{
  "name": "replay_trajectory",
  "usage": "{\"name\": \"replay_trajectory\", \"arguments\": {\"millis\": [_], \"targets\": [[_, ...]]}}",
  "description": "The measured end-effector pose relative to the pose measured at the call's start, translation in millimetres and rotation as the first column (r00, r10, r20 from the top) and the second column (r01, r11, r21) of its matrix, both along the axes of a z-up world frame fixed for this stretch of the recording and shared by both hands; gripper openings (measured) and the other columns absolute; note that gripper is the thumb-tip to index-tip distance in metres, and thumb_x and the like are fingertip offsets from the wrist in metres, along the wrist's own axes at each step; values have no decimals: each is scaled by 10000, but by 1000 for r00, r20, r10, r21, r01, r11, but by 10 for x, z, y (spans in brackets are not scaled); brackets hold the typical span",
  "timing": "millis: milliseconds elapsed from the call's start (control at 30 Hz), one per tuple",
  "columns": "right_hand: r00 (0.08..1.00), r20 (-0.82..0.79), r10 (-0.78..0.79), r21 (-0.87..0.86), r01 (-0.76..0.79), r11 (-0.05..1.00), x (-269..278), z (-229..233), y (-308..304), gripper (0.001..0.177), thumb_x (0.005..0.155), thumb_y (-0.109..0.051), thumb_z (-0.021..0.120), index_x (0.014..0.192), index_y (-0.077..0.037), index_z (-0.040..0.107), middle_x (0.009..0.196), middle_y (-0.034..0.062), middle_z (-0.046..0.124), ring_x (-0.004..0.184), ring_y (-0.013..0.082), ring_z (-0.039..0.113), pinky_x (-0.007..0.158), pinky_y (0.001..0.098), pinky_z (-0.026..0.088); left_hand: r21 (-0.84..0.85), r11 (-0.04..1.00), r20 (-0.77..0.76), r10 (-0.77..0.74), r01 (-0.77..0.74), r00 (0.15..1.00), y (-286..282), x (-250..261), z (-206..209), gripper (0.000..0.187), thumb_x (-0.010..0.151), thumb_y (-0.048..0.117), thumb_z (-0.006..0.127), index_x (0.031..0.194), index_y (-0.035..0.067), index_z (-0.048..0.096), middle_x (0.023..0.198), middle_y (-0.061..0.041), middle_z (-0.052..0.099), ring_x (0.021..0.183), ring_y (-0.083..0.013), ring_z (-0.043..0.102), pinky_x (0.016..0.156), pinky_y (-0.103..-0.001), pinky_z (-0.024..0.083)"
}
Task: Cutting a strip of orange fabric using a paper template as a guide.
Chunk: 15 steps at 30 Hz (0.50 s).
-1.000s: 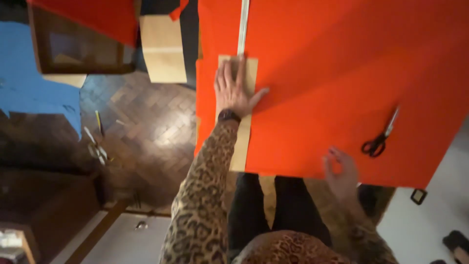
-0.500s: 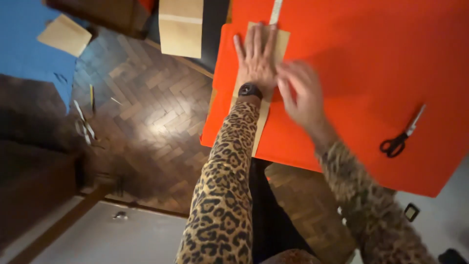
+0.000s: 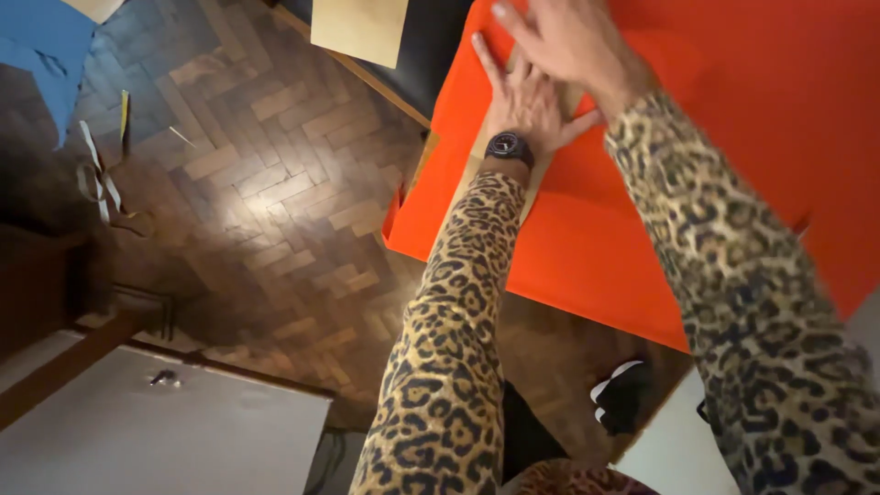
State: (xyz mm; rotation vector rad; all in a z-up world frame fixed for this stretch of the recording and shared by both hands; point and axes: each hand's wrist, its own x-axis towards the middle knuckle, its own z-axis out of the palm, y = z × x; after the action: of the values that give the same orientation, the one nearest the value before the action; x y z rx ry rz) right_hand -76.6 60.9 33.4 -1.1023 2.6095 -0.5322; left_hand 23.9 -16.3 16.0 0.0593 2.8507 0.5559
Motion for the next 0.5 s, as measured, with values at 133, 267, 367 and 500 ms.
{"name": "replay_trajectory", "arguments": {"millis": [133,267,367,500], "targets": [[950,-56,-307,-209,290,934,741,309,722,275,1163,-227,644,1332,-10,650,1265,219,642,1217,397,591,1069,479,471,-42,999,-70,-22,19,997,-14,-22,92,1020,815,850,425,1609,222,301,1689,-79,237,1557,-302,153,1088,-867,-45],[692,-383,-612,-158,604,781,2026,-60,2515,461,1173,-197,727,1517,1,492,1544,246,512,1438,443,493,1224,531,406,55,998,-80,27,-22,996,99,11,71,963,893,846,403,1603,202,319,1673,-73,288,1555,-307,231,1169,-827,-29],[564,-502,-656,-92,719,689,3027,-285,3561,670,1140,-243,738,1537,116,335,1540,382,405,1405,541,405,1168,586,360,-66,998,-35,-25,22,999,100,-41,-11,990,939,857,378,1582,105,331,1634,-149,326,1527,-388,239,1176,-751,6],[557,-341,-757,-17,802,597,3758,-463,3905,561,1172,-264,663,1551,74,425,1528,326,478,1415,495,448,1183,584,379,-47,998,-96,-38,34,995,190,2,-136,975,905,856,372,1528,106,387,1581,-159,392,1493,-379,277,1156,-743,13]]}}
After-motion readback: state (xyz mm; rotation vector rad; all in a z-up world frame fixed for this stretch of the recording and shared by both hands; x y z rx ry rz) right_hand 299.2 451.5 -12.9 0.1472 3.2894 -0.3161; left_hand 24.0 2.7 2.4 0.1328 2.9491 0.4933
